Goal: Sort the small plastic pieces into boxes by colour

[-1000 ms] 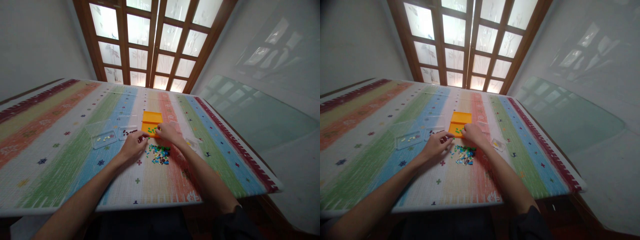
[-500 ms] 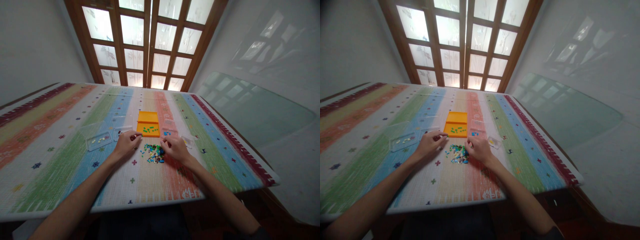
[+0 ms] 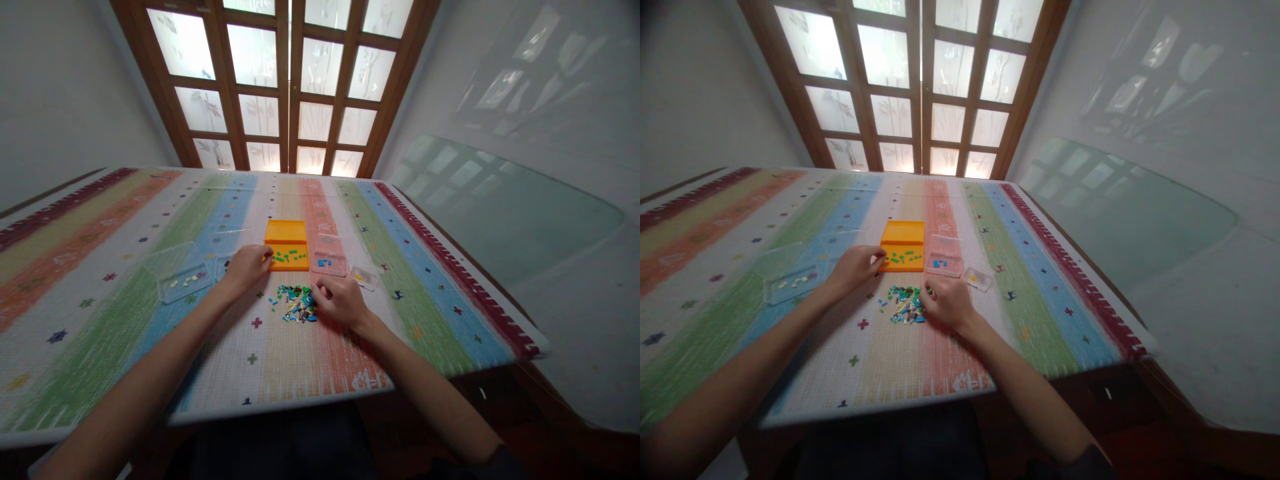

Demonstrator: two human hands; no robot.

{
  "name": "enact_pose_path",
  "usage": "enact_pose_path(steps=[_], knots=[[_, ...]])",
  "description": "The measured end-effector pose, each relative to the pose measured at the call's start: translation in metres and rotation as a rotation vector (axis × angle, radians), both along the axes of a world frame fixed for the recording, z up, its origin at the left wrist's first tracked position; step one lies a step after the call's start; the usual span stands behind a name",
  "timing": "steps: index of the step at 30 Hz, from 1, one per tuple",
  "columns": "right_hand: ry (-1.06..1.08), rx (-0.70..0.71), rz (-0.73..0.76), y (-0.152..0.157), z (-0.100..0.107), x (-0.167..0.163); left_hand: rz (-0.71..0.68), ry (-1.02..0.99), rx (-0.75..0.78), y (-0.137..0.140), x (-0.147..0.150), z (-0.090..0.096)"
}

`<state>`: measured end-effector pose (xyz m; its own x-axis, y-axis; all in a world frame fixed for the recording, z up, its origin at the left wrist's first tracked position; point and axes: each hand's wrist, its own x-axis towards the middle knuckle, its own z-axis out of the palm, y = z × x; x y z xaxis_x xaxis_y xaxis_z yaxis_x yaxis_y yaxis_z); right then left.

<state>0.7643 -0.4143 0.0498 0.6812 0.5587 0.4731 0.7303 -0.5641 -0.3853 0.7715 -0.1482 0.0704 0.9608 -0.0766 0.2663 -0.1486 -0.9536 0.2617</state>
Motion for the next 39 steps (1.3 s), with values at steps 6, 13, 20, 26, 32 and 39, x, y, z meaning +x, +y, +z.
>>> enact_pose_path(steps=[6,13,20,26,32,39], knots=[[-0.003,-0.003,-0.032,-0.001,0.0,0.001,-0.025,0.07,0.095,0.004,0.013,0.001],[0.061,-0.029,-0.044,-0.003,0.002,0.005,-0.146,-0.093,0.003,0.006,-0.01,0.005],[0.161,-0.084,0.031,0.006,0.005,0.008,-0.455,-0.021,-0.026,-0.01,-0.044,-0.013],[0.186,-0.191,0.034,0.012,0.006,0.011,-0.427,-0.007,-0.016,-0.027,-0.048,-0.016],[0.188,-0.164,0.023,0.01,0.006,0.014,-0.448,0.009,0.054,-0.044,-0.041,-0.012],[0.223,-0.114,-0.074,-0.003,0.011,0.02,-0.44,0.104,0.138,-0.061,-0.033,-0.002]])
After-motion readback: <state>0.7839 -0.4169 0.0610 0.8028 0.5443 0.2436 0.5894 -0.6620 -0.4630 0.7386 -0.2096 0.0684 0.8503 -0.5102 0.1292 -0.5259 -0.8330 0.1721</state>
